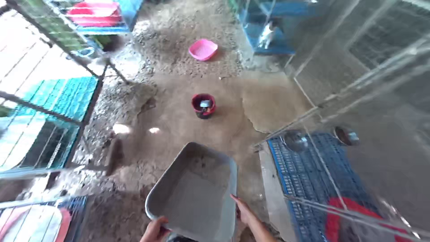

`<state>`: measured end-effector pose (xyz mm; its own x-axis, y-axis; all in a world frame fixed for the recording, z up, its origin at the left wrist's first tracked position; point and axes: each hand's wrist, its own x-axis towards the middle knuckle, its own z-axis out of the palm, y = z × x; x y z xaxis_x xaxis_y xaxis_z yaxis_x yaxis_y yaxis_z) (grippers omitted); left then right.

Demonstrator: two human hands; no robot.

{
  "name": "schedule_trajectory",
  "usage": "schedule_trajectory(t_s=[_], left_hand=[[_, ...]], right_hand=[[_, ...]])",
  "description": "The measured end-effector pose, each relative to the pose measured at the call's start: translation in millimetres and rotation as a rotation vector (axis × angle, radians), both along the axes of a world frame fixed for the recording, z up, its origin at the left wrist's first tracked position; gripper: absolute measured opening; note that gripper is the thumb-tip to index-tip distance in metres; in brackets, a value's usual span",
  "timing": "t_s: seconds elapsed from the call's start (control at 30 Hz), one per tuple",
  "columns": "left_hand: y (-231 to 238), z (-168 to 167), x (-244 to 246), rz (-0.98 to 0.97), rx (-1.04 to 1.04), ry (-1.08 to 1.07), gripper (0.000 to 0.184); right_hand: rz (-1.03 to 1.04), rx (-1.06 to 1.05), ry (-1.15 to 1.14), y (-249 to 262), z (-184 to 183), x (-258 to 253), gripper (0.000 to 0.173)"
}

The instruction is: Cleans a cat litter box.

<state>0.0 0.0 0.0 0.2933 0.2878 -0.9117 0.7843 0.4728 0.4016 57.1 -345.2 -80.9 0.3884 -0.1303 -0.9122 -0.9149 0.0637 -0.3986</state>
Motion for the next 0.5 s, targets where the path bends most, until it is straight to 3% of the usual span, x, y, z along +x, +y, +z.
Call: schedule_trajectory(t_s=[0.1,0.2,0.3,0.4,0.5], left_hand=[[27,10,-13,0.186,-0.001,-0.017,0.014],[71,8,-11,0.304,0.023,0.002,0.007],[106,-9,-5,0.431,-0.050,-0.006,0.008],[124,-10,32,0.442,-0.140,-0.071,0.012],[139,-10,88,0.367,-0.189,-0.172,0.017]], right_hand=[[0.243,-0.299,0.000,59,6,54,0.051],[0.439,-0.392,-0.190,124,55,104,0.045],[0.624,-0.467,-0.377,189,99,149,0.053],[0.651,-0.552,-0.529,215,128,179,0.051],[0.513,-0.597,-0.595,207,138,207,0.049]])
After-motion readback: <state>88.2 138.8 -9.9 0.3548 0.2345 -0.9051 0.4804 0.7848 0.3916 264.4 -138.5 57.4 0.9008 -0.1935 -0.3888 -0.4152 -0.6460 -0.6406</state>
